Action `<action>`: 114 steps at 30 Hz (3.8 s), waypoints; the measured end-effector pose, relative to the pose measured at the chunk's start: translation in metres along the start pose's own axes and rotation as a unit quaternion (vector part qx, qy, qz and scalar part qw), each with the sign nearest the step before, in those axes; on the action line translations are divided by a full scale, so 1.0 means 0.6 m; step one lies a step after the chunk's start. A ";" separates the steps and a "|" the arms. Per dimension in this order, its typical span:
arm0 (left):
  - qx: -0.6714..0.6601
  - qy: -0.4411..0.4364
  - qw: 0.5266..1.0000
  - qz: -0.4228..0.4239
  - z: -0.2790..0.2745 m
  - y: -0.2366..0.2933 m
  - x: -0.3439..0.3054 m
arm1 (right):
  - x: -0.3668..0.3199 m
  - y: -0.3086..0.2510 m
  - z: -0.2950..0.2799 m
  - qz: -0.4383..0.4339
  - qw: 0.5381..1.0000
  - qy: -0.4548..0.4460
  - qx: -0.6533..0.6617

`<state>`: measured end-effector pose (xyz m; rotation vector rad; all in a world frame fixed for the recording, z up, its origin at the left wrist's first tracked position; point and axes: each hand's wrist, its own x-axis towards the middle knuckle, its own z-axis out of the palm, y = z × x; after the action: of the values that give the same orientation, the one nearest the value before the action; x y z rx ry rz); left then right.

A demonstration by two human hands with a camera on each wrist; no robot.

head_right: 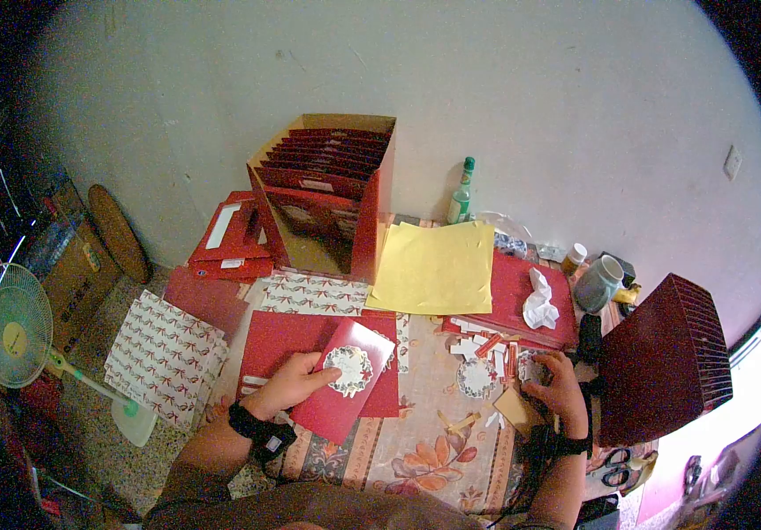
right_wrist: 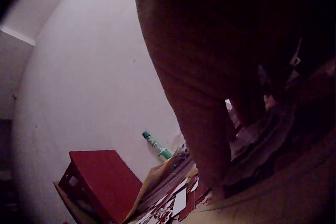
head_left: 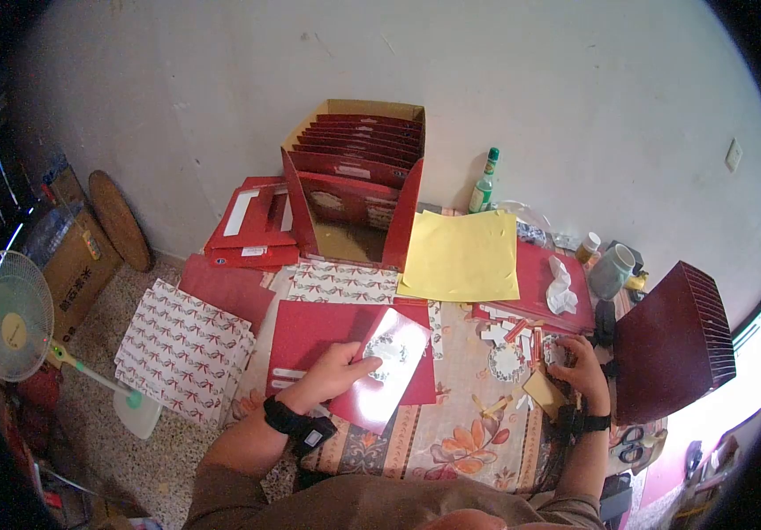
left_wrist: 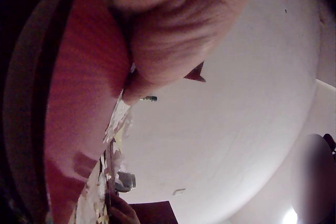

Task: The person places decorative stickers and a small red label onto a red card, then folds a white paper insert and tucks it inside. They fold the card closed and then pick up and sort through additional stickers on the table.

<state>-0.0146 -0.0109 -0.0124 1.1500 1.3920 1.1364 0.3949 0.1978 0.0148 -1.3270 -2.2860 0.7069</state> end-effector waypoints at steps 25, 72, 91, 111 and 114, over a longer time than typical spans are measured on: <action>0.011 0.029 1.000 -0.002 0.001 0.005 -0.002 | -0.006 -0.006 -0.007 -0.009 0.999 0.035 0.027; -0.006 0.027 0.999 0.039 0.002 -0.010 0.003 | -0.003 0.012 -0.001 -0.011 0.999 0.026 0.018; 0.028 0.008 0.999 0.017 -0.003 -0.013 0.004 | -0.006 0.001 0.000 -0.001 1.000 0.018 0.021; 0.011 0.020 0.999 0.044 0.001 -0.012 0.004 | -0.003 0.010 0.002 -0.018 0.999 0.020 0.018; 0.010 0.018 0.999 0.043 0.001 -0.012 0.004 | -0.004 0.007 0.001 -0.024 0.999 0.022 0.017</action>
<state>-0.0151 -0.0093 -0.0196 1.2191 1.3949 1.2125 0.3983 0.1975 0.0116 -1.2549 -2.2535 0.6911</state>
